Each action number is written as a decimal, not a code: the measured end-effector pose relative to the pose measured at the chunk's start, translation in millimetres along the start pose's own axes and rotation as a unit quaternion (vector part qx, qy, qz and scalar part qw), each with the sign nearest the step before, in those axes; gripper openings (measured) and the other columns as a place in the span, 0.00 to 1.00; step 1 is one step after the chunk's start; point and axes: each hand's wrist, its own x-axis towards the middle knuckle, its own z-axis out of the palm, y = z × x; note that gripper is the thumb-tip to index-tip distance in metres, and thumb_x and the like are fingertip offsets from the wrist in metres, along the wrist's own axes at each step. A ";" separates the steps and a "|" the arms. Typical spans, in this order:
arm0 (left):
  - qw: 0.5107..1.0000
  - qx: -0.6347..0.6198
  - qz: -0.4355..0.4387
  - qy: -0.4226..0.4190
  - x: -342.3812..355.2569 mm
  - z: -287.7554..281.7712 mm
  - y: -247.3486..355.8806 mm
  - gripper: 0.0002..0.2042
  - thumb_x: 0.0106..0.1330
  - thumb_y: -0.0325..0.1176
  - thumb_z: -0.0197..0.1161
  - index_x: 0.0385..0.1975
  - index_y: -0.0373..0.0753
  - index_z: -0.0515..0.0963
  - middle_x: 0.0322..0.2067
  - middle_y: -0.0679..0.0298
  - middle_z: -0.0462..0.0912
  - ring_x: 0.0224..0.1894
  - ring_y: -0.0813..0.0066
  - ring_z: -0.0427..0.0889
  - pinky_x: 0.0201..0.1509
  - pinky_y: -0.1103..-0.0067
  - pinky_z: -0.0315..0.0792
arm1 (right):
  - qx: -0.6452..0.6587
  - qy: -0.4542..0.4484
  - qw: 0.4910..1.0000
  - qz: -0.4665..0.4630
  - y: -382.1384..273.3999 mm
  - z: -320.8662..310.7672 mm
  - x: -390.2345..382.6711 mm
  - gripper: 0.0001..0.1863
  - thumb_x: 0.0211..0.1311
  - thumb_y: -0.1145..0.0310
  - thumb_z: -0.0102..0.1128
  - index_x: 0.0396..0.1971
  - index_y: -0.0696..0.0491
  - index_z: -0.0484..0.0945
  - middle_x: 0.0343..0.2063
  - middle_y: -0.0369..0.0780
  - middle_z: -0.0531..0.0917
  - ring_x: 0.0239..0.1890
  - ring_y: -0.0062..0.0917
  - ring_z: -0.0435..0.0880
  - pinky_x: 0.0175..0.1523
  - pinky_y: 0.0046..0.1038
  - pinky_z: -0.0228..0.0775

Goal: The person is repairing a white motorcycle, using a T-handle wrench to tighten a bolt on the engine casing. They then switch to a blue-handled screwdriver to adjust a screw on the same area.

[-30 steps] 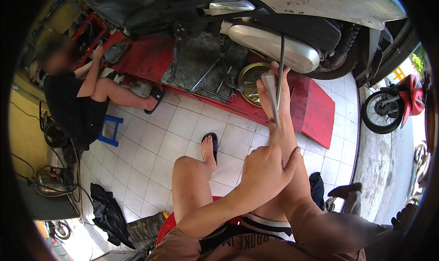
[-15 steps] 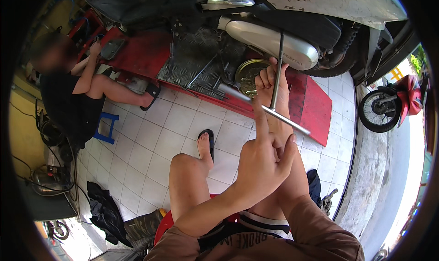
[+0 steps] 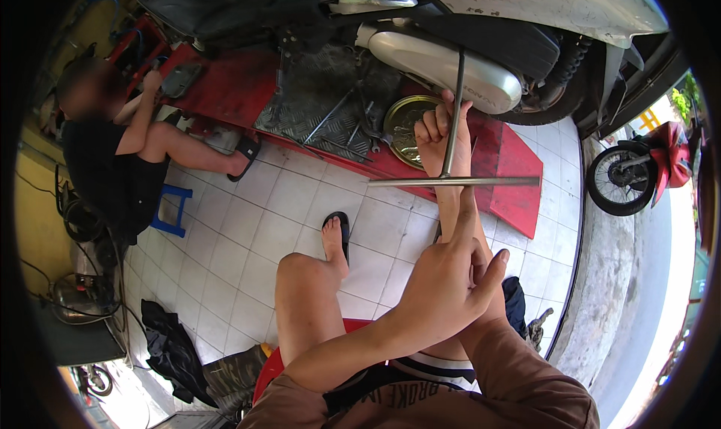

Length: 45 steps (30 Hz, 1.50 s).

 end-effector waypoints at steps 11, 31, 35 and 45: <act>0.989 0.120 -0.018 0.082 27.4 -37.3 -38.7 0.07 0.62 0.26 0.58 0.37 0.30 0.78 0.12 0.67 0.72 0.12 0.88 0.64 0.17 0.84 0.57 | -0.007 0.006 0.993 0.117 -13.6 -1.6 -27.1 0.21 0.72 0.49 0.42 0.24 0.49 0.69 0.11 0.30 0.59 0.14 0.15 0.50 0.22 0.21 0.44; 0.932 0.087 0.029 0.349 279.7 45.9 -117.9 0.14 0.56 0.31 0.65 0.42 0.36 0.82 0.24 0.54 0.81 0.28 0.60 0.82 0.35 0.71 0.74 | 0.098 0.056 0.994 -0.002 -86.2 -42.3 -62.5 0.21 0.72 0.59 0.43 0.16 0.46 0.60 0.07 0.29 0.55 0.08 0.14 0.47 0.18 0.20 0.42; 0.915 0.053 0.049 0.397 294.0 54.0 -129.7 0.10 0.56 0.31 0.65 0.37 0.37 0.84 0.23 0.54 0.82 0.26 0.62 0.82 0.33 0.71 0.74 | 0.120 0.044 0.992 0.002 -97.5 -43.8 -62.1 0.21 0.72 0.59 0.43 0.16 0.46 0.60 0.07 0.29 0.54 0.08 0.14 0.47 0.17 0.20 0.41; 0.881 0.094 0.054 0.460 310.2 47.6 -129.7 0.08 0.48 0.29 0.70 0.25 0.32 0.80 0.19 0.55 0.81 0.21 0.60 0.80 0.30 0.70 0.72 | 0.117 0.057 0.991 -0.005 -109.8 -42.4 -66.8 0.21 0.72 0.58 0.43 0.16 0.46 0.59 0.06 0.29 0.54 0.08 0.14 0.46 0.17 0.19 0.40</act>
